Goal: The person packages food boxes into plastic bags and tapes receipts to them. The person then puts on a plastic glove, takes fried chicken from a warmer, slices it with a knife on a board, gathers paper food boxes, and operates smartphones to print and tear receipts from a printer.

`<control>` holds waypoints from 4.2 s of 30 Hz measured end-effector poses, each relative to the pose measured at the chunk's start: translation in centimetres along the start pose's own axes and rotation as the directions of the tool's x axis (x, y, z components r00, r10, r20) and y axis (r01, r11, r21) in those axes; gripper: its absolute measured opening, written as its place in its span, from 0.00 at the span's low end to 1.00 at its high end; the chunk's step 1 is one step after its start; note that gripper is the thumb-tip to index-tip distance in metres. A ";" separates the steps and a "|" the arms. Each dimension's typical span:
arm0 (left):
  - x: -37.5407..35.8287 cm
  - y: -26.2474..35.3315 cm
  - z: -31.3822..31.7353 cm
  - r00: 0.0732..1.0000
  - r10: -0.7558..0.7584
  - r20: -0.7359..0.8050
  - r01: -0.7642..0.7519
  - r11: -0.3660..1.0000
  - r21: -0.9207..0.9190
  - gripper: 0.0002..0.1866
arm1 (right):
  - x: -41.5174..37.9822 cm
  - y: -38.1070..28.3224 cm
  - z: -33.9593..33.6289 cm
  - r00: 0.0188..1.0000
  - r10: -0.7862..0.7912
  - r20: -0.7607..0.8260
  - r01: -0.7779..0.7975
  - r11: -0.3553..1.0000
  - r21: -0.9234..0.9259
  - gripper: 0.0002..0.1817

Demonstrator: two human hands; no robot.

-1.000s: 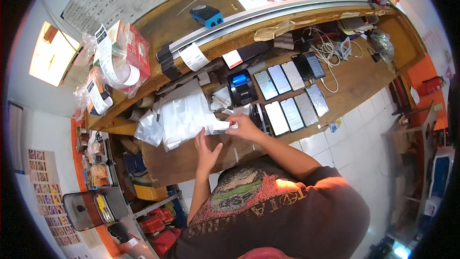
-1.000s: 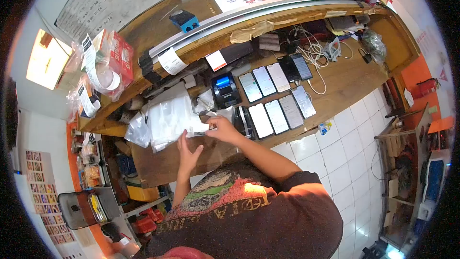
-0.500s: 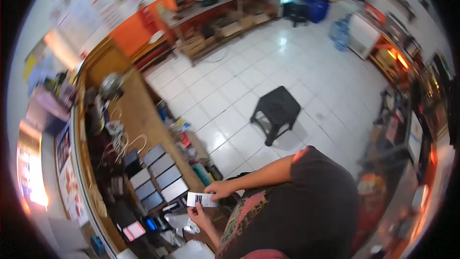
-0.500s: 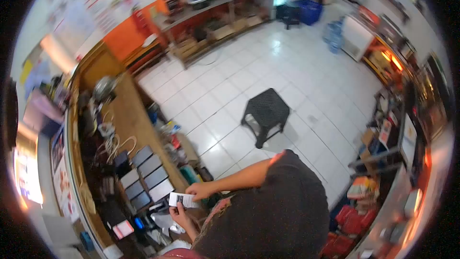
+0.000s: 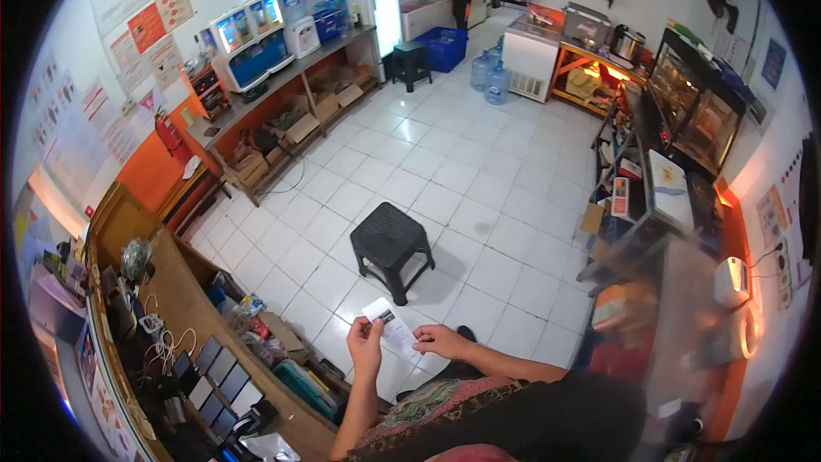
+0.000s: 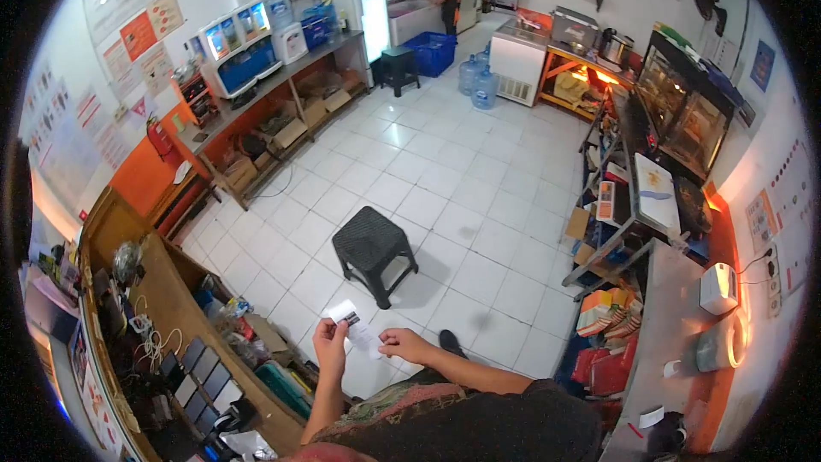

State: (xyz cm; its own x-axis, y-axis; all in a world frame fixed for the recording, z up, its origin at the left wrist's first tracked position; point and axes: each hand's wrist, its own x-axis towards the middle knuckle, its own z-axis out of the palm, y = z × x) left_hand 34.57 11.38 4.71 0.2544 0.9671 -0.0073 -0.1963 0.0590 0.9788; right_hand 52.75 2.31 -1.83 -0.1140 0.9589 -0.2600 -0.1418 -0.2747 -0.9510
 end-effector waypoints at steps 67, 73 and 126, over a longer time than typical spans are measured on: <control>25.4 0.3 185.9 -0.493 0.863 -0.108 -0.322 -0.297 -0.899 0.19 | -32.8 -12.1 -115.3 -0.794 0.583 -0.176 0.608 0.767 -0.203 0.06; 25.5 -2.6 182.4 -0.222 0.971 0.088 -0.089 0.070 -0.994 0.23 | -39.9 -0.5 -107.7 -0.860 -0.007 0.511 0.252 0.864 0.436 0.11; 27.1 -33.0 160.0 -0.917 -0.090 0.388 0.324 0.400 0.857 0.47 | -26.6 -26.4 -129.7 -0.765 -0.005 -0.644 -0.062 0.996 0.066 0.06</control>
State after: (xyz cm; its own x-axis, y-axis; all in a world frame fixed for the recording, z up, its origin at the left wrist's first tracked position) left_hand 199.45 -4.00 4.96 0.1520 -0.9884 -0.0016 0.8155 0.1245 0.5652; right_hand 187.12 -6.69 8.55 0.7211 -0.6862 0.0960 -0.1992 -0.3381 -0.9198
